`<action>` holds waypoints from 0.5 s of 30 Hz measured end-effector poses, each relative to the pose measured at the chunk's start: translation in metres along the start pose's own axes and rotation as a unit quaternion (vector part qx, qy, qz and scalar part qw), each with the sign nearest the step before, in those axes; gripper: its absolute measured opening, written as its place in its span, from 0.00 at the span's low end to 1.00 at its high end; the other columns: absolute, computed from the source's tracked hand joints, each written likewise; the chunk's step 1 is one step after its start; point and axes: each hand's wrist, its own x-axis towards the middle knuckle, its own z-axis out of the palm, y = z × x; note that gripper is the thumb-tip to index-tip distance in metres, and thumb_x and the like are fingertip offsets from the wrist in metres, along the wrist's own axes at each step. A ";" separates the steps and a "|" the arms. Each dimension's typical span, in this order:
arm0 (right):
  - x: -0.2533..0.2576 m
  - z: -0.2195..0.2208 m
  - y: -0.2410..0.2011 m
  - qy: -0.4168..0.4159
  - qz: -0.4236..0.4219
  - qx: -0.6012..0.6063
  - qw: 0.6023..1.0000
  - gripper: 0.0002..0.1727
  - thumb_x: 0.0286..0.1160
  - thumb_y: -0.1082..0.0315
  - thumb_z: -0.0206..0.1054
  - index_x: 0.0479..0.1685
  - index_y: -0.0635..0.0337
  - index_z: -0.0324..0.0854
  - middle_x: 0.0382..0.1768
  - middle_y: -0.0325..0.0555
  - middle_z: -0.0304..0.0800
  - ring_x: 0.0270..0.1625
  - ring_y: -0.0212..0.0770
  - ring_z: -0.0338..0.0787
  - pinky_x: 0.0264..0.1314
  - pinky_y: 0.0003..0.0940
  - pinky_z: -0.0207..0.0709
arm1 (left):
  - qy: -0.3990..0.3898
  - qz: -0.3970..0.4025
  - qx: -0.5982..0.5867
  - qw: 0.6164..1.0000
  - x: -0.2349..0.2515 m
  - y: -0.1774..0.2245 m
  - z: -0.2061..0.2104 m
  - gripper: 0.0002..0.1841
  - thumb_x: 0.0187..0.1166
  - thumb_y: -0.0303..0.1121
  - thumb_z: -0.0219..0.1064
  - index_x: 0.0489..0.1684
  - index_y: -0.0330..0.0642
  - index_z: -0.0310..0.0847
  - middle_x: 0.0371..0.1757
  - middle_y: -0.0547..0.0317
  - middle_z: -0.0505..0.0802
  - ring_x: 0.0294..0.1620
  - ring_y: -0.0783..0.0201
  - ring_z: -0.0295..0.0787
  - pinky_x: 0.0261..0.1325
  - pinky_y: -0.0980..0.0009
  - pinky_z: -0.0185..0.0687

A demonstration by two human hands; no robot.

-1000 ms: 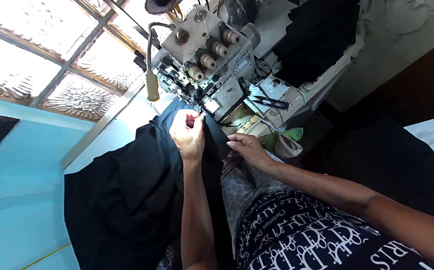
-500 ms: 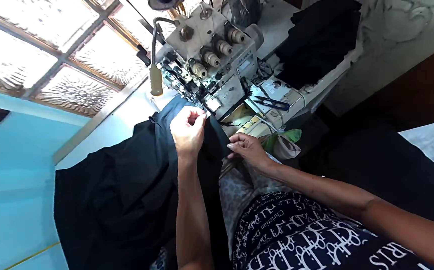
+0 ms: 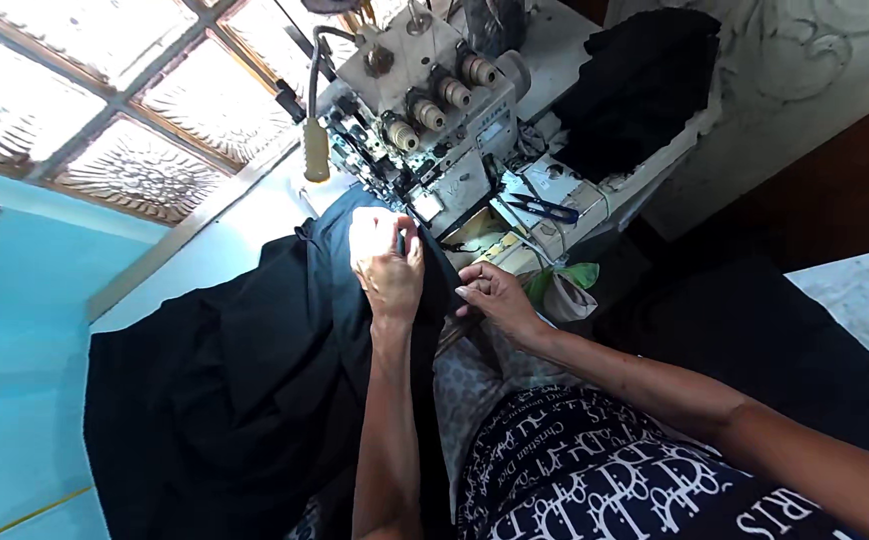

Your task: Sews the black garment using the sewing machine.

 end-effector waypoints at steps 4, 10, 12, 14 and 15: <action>-0.004 0.001 -0.002 0.019 -0.038 -0.028 0.999 0.18 0.82 0.78 0.63 0.69 0.65 0.72 0.29 0.44 0.86 0.29 0.32 0.88 0.40 0.30 0.86 | -0.054 0.059 0.129 0.988 -0.016 0.011 -0.008 0.13 0.87 0.30 0.57 0.54 0.33 0.87 0.51 0.36 0.88 0.54 0.36 0.85 0.51 0.45 0.78; -0.006 0.003 -0.008 0.032 -0.103 -0.118 0.987 0.18 0.82 0.77 0.63 0.68 0.65 0.70 0.32 0.44 0.89 0.30 0.32 0.89 0.40 0.29 0.86 | -0.037 0.090 0.211 0.973 -0.022 0.011 0.001 0.18 0.88 0.32 0.56 0.65 0.31 0.83 0.55 0.37 0.90 0.58 0.40 0.87 0.56 0.45 0.76; 0.003 0.004 -0.008 0.040 -0.148 -0.167 0.974 0.16 0.83 0.75 0.63 0.66 0.66 0.71 0.34 0.48 0.89 0.29 0.36 0.89 0.37 0.33 0.86 | -0.049 0.096 0.219 0.970 -0.020 0.005 0.002 0.18 0.87 0.32 0.56 0.68 0.31 0.82 0.61 0.36 0.89 0.61 0.38 0.86 0.58 0.43 0.75; 0.017 0.005 -0.008 0.046 -0.203 -0.226 0.951 0.16 0.83 0.75 0.63 0.66 0.67 0.73 0.35 0.53 0.89 0.29 0.42 0.91 0.34 0.38 0.87 | -0.070 0.092 0.226 0.967 -0.020 0.002 0.000 0.19 0.87 0.32 0.56 0.70 0.31 0.80 0.69 0.34 0.86 0.68 0.36 0.83 0.63 0.40 0.73; 0.024 0.005 -0.008 0.048 -0.226 -0.262 0.937 0.16 0.83 0.75 0.63 0.67 0.66 0.73 0.36 0.55 0.89 0.29 0.44 0.90 0.34 0.41 0.86 | -0.075 0.086 0.225 0.968 -0.020 0.002 -0.001 0.19 0.87 0.32 0.56 0.70 0.32 0.80 0.71 0.35 0.85 0.71 0.36 0.81 0.66 0.39 0.72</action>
